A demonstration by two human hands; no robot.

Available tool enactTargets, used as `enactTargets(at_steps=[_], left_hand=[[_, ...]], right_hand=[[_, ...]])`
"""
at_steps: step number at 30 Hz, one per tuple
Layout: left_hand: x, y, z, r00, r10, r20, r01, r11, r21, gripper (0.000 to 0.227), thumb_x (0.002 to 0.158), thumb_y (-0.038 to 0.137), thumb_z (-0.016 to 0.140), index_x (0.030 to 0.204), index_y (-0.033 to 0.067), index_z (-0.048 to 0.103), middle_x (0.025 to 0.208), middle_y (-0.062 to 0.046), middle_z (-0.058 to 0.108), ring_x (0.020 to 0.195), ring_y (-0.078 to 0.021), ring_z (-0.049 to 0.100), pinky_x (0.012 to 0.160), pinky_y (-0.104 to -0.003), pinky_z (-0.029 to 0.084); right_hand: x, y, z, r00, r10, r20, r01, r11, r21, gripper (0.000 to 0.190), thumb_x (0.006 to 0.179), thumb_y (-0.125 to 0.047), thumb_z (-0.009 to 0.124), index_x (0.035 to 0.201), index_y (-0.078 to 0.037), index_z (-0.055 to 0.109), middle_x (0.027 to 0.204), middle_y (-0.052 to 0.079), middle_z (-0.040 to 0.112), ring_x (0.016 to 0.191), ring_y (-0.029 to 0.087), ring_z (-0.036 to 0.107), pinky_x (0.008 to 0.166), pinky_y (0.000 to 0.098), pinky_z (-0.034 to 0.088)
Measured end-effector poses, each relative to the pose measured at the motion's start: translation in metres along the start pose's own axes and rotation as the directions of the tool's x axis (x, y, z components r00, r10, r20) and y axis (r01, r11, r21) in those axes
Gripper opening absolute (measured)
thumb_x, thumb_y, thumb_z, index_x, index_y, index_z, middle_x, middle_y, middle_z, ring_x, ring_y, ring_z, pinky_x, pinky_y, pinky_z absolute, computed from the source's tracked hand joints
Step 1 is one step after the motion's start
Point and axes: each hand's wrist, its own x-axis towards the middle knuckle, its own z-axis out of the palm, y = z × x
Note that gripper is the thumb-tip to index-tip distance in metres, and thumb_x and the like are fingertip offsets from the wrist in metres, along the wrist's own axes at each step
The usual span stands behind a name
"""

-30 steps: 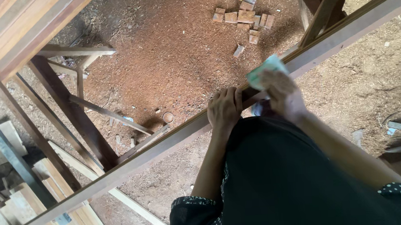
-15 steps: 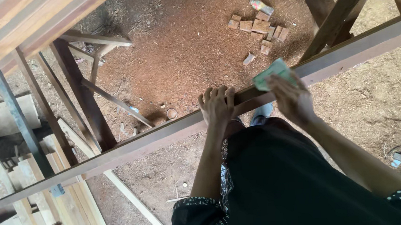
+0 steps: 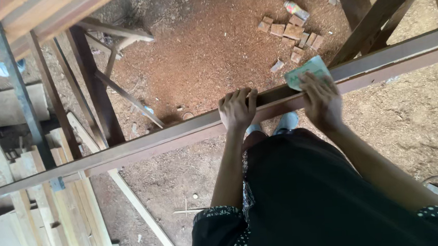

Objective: The person sands the surface of a wooden furniture frame by hand using a piece of sandpaper.

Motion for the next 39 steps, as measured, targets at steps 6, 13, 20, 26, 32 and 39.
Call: enactTargets(at_steps=[6,13,20,26,32,39], left_hand=[[-0.009,-0.002,-0.02,0.982,0.179,-0.065,-0.185,0.977,-0.102,0.034,0.099,0.047,0.058,0.105,0.0183,0.076,0.101,-0.003,0.079,0.098,-0.0219,0.073,0.096,-0.043,0.05],[-0.008,-0.008,-0.013,0.975,0.206,-0.081,-0.215,0.969,-0.121,0.031,0.103,0.04,0.055,0.104,0.0175,0.075,0.099,-0.003,0.078,0.093,-0.0207,0.073,0.094,-0.044,0.05],[-0.009,-0.005,-0.017,0.966,0.195,-0.169,-0.212,0.973,-0.087,0.032,0.107,0.034,0.051,0.097,0.0151,0.074,0.093,-0.004,0.077,0.092,-0.0231,0.073,0.092,-0.044,0.05],[-0.01,-0.007,-0.017,0.983,0.168,-0.068,-0.174,0.98,-0.092,0.037,0.108,0.036,0.046,0.098,0.0158,0.075,0.098,-0.005,0.077,0.093,-0.0232,0.072,0.096,-0.043,0.048],[-0.009,-0.014,-0.019,0.974,0.212,-0.077,-0.218,0.972,-0.085,0.042,0.109,0.04,0.042,0.106,0.0143,0.075,0.1,-0.005,0.078,0.097,-0.0251,0.071,0.099,-0.044,0.046],[-0.004,-0.013,-0.023,0.975,0.08,0.207,-0.066,0.995,-0.073,0.058,0.101,0.06,0.04,0.122,0.0159,0.072,0.12,-0.008,0.073,0.124,-0.0303,0.058,0.11,-0.057,0.031]], right_hand=[[-0.006,-0.03,0.025,0.978,-0.173,0.12,0.168,0.984,0.05,0.015,0.096,-0.01,0.071,0.11,-0.009,0.071,0.131,0.009,0.072,0.13,0.025,0.065,0.122,0.0521,0.039],[0.002,-0.04,0.018,0.995,-0.088,-0.05,0.086,0.995,-0.041,0.014,0.098,-0.003,0.07,0.111,-0.007,0.068,0.127,0.014,0.074,0.118,0.032,0.07,0.108,0.0467,0.053],[0.003,-0.021,-0.001,0.996,0.073,-0.051,-0.072,0.997,0.019,0.017,0.109,0.0,0.062,0.123,-0.006,0.069,0.132,0.013,0.071,0.123,0.027,0.07,0.115,0.048,0.053],[-0.008,-0.074,0.018,0.989,-0.145,-0.011,0.145,0.989,-0.005,0.012,0.099,-0.005,0.062,0.11,-0.006,0.067,0.125,0.015,0.074,0.115,0.036,0.072,0.109,0.0525,0.05],[-0.003,-0.03,-0.017,0.937,0.342,-0.07,-0.339,0.939,0.061,0.022,0.11,-0.007,0.058,0.13,-0.006,0.068,0.123,0.014,0.072,0.108,0.028,0.071,0.091,0.0409,0.06],[-0.011,-0.067,-0.006,0.993,-0.118,-0.002,0.115,0.968,-0.222,0.012,0.102,-0.01,0.063,0.111,-0.011,0.07,0.125,0.01,0.075,0.109,0.022,0.074,0.101,0.0467,0.059]])
